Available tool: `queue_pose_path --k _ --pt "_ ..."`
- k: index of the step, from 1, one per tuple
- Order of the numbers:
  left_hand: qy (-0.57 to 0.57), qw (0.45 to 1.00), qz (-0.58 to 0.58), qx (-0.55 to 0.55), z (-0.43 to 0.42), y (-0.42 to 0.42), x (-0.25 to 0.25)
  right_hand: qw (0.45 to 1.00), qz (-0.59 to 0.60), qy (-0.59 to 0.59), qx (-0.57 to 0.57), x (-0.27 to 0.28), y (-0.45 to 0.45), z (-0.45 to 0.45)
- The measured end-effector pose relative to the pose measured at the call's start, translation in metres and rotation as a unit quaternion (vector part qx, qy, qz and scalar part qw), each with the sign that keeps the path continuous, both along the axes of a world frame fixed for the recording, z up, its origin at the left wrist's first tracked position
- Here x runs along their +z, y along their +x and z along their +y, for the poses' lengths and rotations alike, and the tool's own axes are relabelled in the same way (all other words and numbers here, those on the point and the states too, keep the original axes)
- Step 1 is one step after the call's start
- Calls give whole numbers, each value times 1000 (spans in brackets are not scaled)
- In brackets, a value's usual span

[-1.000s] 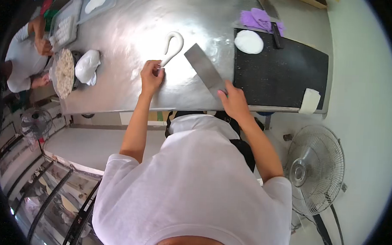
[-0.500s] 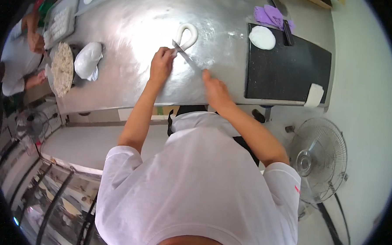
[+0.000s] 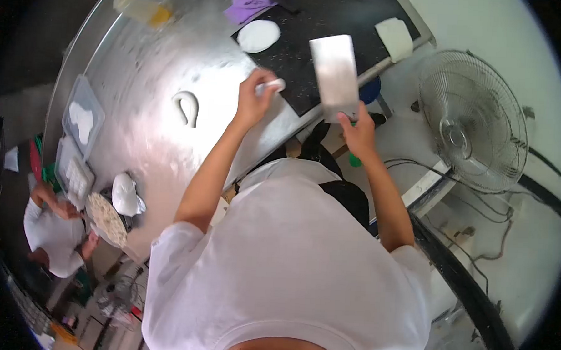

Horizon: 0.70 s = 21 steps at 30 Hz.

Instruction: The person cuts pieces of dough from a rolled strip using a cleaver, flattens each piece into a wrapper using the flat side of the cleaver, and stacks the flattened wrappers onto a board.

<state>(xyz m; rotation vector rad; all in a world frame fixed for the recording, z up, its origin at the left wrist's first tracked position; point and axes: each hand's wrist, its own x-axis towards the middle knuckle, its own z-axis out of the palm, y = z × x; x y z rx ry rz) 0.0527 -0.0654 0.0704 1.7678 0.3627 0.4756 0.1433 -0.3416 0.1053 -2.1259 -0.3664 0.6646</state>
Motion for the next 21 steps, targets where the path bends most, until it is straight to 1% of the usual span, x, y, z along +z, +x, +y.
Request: queue_pose_path --k 1,2,3,4,5,6,7,8,9,10,11,12,13,14,15,17,18,19,20,21 --pt "-51 995 24 -81 -10 33 12 996 20 35 -83 0 1 -15" --pt "-14 983 28 -183 -17 66 4 983 42 70 -167 -2 0 -29" --pt "23 958 33 -283 -20 100 -6 979 47 75 -183 -5 -2 -43" --pt "27 953 40 -300 -19 128 -24 968 60 96 -224 -9 -4 -55" --pt "182 914 90 -350 -20 150 -48 954 74 116 -265 -12 -9 -67" --pt "334 848 132 -391 -24 164 -63 949 80 119 -281 -17 -16 -77" --pt "337 839 135 -406 -30 172 -57 953 45 94 -283 -22 -23 -86" --pt "352 817 225 -398 -34 182 -39 958 9 68 -279 -26 -22 -95" --pt "367 786 314 -386 -36 192 -21 955 16 73 -288 -28 -19 -102" --pt "384 777 339 -365 -41 198 -10 953 50 76 -290 -27 -21 -109" --pt "390 769 345 -371 -43 198 -7 950 80 81 -291 -27 -21 -115" --pt "412 759 337 -376 -45 202 -2 947 82 89 -297 -33 -12 -118" --pt "432 748 329 -381 -47 206 1 958 -3 105 -268 -42 -2 -121" --pt "463 716 321 -412 -48 210 -1 961 -88 117 -236 -44 10 -121" --pt "468 712 320 -414 -53 214 -5 959 -89 122 -241 -45 26 -124" --pt "405 757 298 -418 -64 218 -1 967 -20 133 -217 -27 67 -118" --pt "329 789 314 -412 -74 225 -1 967 -17 134 -217 -24 87 -116" --pt "329 789 317 -411 -87 219 -17 960 14 165 -225 -24 109 -112" --pt "410 828 234 -302 -98 203 -48 952 42 196 -230 -26 131 -108" --pt "479 845 150 -185 -104 191 -64 954 46 194 -225 -31 146 -104"
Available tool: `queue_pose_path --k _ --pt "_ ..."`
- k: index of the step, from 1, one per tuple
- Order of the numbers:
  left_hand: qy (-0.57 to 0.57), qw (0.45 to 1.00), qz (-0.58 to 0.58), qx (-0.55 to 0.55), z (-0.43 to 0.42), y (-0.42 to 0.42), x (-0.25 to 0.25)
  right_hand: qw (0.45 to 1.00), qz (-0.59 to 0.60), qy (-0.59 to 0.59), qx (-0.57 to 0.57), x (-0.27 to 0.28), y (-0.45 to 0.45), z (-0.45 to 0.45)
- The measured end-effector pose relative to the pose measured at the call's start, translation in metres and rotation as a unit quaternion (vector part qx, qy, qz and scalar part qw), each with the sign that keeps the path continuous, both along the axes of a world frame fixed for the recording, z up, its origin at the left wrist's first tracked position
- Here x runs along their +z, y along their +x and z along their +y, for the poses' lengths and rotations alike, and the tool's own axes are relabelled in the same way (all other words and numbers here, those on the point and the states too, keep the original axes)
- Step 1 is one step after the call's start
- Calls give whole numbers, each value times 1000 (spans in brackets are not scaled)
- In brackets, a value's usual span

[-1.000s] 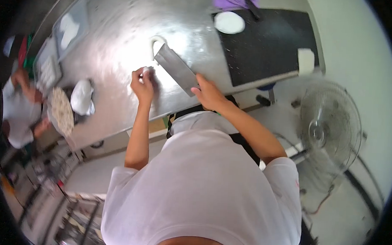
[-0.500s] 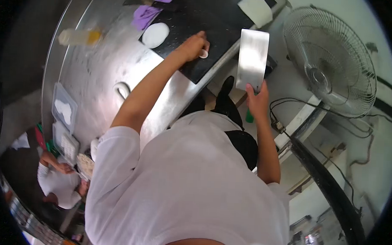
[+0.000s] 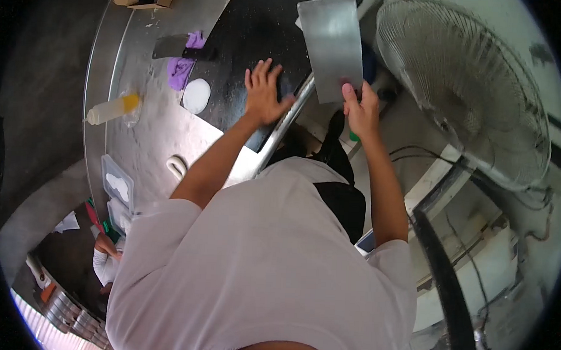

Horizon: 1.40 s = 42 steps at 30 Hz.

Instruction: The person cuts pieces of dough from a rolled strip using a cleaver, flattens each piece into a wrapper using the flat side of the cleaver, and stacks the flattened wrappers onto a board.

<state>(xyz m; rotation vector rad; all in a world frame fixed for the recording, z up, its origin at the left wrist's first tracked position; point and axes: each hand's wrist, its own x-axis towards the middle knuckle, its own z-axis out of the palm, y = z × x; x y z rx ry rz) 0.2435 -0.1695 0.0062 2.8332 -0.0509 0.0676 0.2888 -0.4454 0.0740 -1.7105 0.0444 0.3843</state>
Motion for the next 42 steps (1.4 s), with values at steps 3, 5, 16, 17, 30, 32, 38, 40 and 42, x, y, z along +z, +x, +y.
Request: queue_pose_path --k 3,5,16,17,30,32,38,40,42 --pt "7 993 116 -15 -2 7 20 996 -16 77 -35 -33 47 12" --pt "-9 989 149 -3 -3 4 29 987 50 -151 -33 -72 74 11" --pt "-160 986 35 21 -2 3 15 968 -61 -240 -41 -94 99 34" --pt "-178 984 3 20 -1 2 13 968 -68 -240 -37 -88 102 38" --pt "-423 861 -135 247 4 43 43 968 68 -189 -151 -8 -110 -3" --pt "-51 997 -7 -51 4 -15 21 960 143 -211 -114 -10 -137 -9" --pt "-369 891 -177 198 46 46 47 975 65 -200 67 -25 -146 31" --pt "-237 949 -192 74 40 19 50 954 5 -233 190 -34 -125 61" --pt "-78 995 -66 -14 26 -31 0 944 -12 -215 249 -44 -100 82"
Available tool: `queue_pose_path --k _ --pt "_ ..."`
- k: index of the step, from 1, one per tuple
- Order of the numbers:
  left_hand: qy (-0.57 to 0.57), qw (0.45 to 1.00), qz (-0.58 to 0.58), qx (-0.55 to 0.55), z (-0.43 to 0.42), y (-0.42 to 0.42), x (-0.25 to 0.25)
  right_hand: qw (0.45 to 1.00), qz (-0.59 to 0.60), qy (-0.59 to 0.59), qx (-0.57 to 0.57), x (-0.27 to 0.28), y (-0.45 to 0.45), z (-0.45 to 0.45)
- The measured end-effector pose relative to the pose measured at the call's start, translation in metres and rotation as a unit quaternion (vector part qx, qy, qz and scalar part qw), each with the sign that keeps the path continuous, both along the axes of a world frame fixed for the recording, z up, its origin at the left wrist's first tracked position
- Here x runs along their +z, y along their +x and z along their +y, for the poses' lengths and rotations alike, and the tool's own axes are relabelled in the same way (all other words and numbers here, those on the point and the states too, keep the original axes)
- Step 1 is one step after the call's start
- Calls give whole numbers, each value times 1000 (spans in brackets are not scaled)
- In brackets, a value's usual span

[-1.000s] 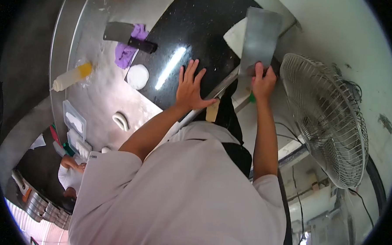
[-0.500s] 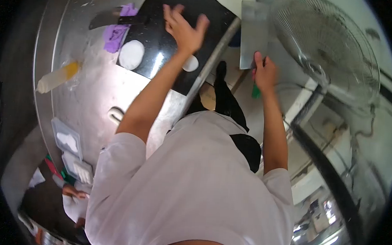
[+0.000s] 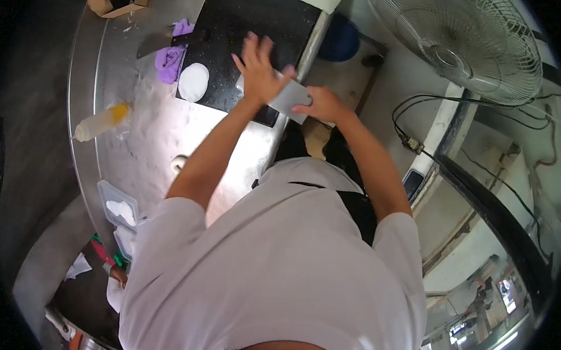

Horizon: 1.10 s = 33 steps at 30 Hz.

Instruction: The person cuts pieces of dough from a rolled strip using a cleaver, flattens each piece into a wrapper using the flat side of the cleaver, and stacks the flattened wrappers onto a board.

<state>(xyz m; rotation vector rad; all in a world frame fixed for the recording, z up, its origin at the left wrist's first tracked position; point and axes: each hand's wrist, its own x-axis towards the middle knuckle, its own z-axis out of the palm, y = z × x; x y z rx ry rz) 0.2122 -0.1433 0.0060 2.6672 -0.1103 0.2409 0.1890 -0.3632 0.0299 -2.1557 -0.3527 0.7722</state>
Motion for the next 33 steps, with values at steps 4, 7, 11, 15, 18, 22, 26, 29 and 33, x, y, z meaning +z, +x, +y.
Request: queue_pose_path --k 4,7,11,15,18,22,26,29,33 --pt "92 992 83 -32 -3 20 6 994 -46 -86 50 3 15 7" --pt "149 978 136 -55 4 19 21 988 6 -145 50 15 22 14" --pt "178 974 124 -68 8 57 17 989 -102 -105 29 3 50 18" --pt "172 979 40 -105 25 77 -1 988 -91 -120 31 14 73 35" --pt "160 972 89 -145 17 35 -1 998 -18 -55 36 -12 14 18" --pt "135 963 95 -214 4 62 11 996 -13 -89 -23 -9 11 17" --pt "159 967 48 -195 6 108 10 994 -80 -61 -44 -18 51 24" --pt "211 955 54 -200 10 121 15 998 -35 -40 -41 -4 71 31" --pt "137 940 106 -295 16 35 4 988 -133 -71 -38 -12 -27 26"
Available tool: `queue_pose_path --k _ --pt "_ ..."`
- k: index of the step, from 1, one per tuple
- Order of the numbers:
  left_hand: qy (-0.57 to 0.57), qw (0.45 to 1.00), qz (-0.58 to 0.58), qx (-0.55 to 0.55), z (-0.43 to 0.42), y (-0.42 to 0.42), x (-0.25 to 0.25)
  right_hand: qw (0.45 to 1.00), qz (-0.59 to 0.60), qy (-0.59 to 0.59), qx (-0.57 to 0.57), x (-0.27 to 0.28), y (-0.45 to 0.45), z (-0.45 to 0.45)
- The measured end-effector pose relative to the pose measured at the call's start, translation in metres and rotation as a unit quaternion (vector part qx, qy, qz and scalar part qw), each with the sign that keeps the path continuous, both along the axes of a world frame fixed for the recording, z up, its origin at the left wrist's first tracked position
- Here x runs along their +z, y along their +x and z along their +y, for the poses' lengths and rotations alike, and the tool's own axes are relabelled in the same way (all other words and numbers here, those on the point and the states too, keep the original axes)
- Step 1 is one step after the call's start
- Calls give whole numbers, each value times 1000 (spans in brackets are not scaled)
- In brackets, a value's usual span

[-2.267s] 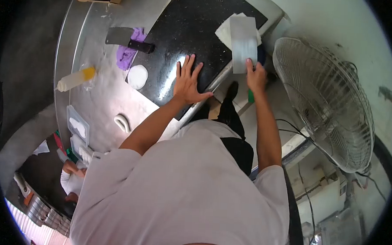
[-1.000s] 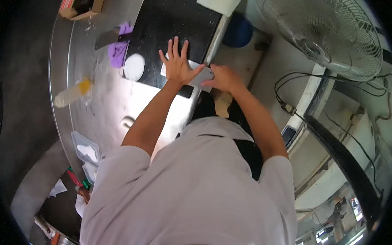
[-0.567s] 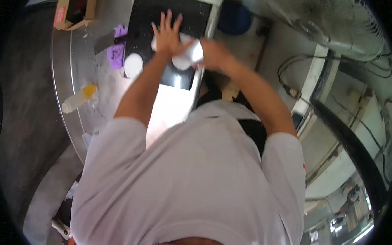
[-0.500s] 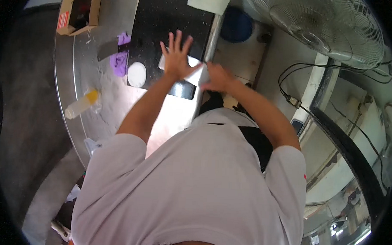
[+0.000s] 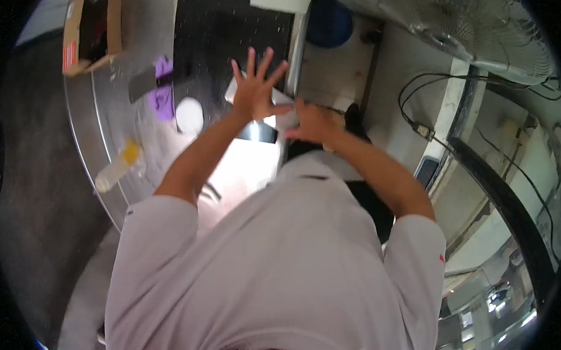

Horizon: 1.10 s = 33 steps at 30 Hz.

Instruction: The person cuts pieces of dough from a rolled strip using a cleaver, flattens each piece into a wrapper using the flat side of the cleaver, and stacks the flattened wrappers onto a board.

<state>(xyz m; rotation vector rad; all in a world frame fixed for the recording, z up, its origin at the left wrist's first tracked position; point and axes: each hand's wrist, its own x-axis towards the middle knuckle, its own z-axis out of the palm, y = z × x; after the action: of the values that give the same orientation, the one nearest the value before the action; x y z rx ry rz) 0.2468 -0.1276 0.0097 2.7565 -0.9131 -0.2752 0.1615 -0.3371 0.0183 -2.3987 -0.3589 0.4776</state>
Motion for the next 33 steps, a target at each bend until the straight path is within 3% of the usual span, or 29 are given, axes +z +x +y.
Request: queue_pose_path --k 3,5,7,9,14,15,18,20,22,23,25,26,29,33 --pt "54 997 51 -35 -19 31 12 996 -60 -61 -10 -3 11 -8" --pt "-19 999 -33 -2 -14 39 6 982 186 -16 -7 15 41 -9" --pt "-29 996 -74 43 -15 58 8 990 134 -34 -4 10 79 -13" --pt "-36 993 -96 60 -10 73 0 997 63 28 37 7 94 -12" --pt "2 1000 0 -5 -11 -1 4 991 130 15 24 -2 -1 -10" --pt "-26 1000 -2 -7 -21 -4 1 990 139 -17 11 -6 -6 -17" --pt "46 998 26 -15 -30 16 8 996 81 -45 13 -2 20 -30" --pt "1 995 -61 75 -33 28 -1 993 92 13 68 1 58 -40" --pt "-11 988 -86 125 -29 49 -5 988 -11 14 155 0 98 -50" --pt "-26 979 -101 173 -24 45 -7 988 -10 18 154 11 112 -47" --pt "-21 981 -93 168 -12 26 -7 976 64 -56 202 34 133 -32" --pt "-25 981 -100 163 -11 34 -9 975 34 13 219 30 119 -30" --pt "20 988 -62 137 -23 8 0 976 153 -1 154 16 82 -34" --pt "-18 984 -101 147 -30 41 -9 976 143 -75 149 24 115 -41"
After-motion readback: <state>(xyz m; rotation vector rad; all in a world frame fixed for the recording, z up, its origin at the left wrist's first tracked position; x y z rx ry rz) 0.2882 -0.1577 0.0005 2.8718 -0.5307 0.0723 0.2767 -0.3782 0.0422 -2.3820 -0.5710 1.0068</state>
